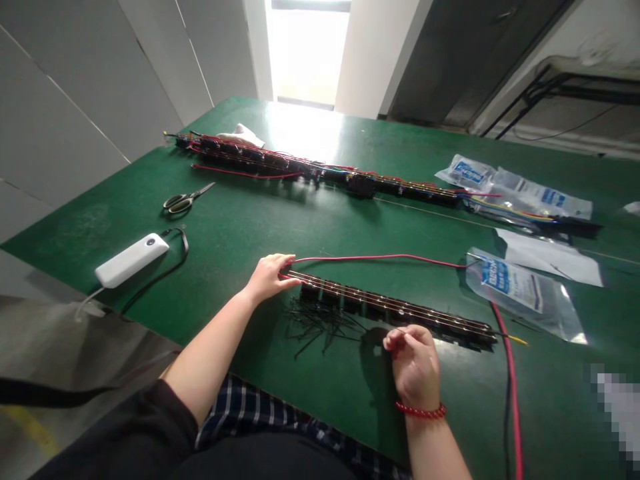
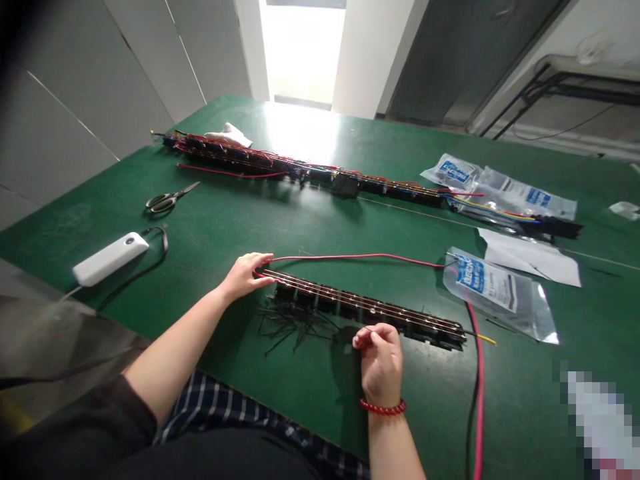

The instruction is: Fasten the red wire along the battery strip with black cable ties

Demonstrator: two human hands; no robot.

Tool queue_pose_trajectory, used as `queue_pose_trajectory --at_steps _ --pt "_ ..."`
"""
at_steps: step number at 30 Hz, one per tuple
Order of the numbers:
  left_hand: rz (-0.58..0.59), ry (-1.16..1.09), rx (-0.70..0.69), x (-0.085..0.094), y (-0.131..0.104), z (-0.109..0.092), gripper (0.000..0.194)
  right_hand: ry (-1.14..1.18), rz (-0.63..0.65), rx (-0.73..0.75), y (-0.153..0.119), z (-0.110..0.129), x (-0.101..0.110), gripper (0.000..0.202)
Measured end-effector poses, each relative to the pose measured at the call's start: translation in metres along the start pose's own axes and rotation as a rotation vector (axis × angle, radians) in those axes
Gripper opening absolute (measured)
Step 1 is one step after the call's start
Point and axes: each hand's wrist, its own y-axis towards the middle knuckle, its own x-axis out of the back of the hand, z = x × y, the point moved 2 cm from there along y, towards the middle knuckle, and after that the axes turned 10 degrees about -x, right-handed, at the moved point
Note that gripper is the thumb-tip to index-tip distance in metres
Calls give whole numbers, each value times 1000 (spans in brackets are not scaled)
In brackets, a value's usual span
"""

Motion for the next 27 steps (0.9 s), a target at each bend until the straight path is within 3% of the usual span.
queue_pose_trajectory --at_steps 18,27 --pt "100 -8 -41 1 -4 -6 66 -110 25 27 -1 0 -1 12" --pt "98 -19 -81 0 -3 -4 58 -204 52 5 -9 5 -10 11"
